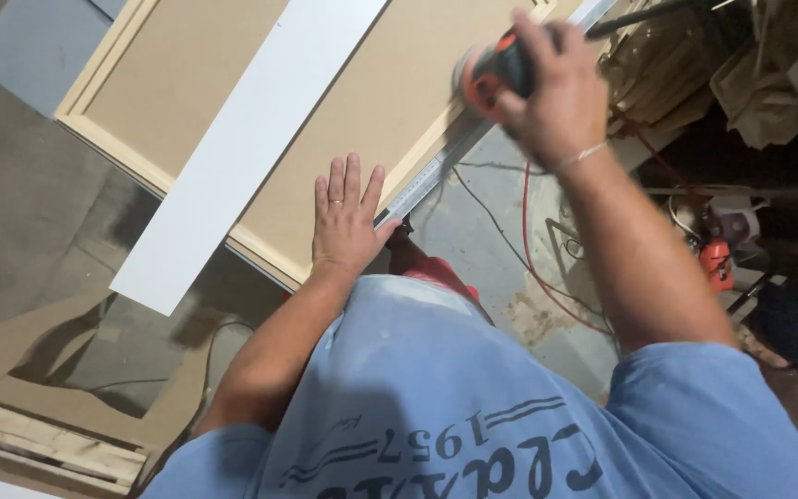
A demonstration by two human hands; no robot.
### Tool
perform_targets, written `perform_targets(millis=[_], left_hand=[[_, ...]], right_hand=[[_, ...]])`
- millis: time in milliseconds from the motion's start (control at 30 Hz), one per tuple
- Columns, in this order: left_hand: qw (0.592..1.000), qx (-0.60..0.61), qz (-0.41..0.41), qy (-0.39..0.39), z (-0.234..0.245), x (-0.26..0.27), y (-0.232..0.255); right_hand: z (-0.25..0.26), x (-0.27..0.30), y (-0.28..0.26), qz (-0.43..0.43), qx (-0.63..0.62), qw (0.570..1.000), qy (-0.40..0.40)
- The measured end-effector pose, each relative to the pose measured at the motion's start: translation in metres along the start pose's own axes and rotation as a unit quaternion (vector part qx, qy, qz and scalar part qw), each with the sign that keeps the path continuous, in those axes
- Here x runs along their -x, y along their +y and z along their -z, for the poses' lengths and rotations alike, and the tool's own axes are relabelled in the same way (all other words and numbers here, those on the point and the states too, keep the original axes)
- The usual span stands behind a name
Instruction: Sanding wooden panels and boards using an orbital sander on a table saw surface.
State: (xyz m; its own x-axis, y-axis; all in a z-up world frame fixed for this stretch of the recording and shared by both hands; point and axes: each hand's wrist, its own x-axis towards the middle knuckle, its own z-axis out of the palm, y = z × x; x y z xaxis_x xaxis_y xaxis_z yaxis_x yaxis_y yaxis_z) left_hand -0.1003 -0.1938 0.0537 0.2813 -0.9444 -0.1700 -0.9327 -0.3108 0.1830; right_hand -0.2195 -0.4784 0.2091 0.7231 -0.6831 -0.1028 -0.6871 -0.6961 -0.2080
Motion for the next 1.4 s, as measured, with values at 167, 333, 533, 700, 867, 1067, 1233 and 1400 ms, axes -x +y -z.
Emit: perform_targets(millis=[167, 333, 533, 700, 867, 1067, 1233, 1400], left_hand=[[1.0, -0.004, -0.003, 0.027, 0.003, -0.001, -0.001], [1.0, -0.002, 0.001, -0.001, 0.004, 0.0, 0.0], [0.999, -0.012, -0.008, 0.042, 0.001, -0.001, -0.001], [0.999, -0.023, -0.012, 0.047, 0.001, 0.0, -0.001], [0.999, -0.015, -0.011, 0.042, -0.001, 0.0, -0.002], [0.999, -0.011, -0.01, 0.045, -0.003, 0.0, -0.002], [0.999, -0.006, -0.006, 0.047, -0.005, 0.0, -0.002], [0.999, 0.012, -0.002, 0.034, -0.005, -0.001, -0.002]], right_hand=[[-0.021, -0.031, 0.077, 0.015, 0.025, 0.994, 0.101], [-0.007, -0.016, 0.03, 0.016, -0.02, 0.997, 0.066], [-0.017, 0.034, -0.037, 0.072, -0.008, 0.997, -0.016], [-0.014, 0.044, -0.044, 0.076, -0.003, 0.996, -0.053], [-0.018, 0.009, 0.005, -0.009, -0.021, 1.0, -0.008], [0.007, -0.033, 0.055, -0.035, -0.009, 0.997, 0.066], [-0.026, -0.056, 0.12, -0.08, 0.027, 0.992, 0.089], [-0.025, -0.061, 0.128, -0.073, 0.038, 0.992, 0.092]])
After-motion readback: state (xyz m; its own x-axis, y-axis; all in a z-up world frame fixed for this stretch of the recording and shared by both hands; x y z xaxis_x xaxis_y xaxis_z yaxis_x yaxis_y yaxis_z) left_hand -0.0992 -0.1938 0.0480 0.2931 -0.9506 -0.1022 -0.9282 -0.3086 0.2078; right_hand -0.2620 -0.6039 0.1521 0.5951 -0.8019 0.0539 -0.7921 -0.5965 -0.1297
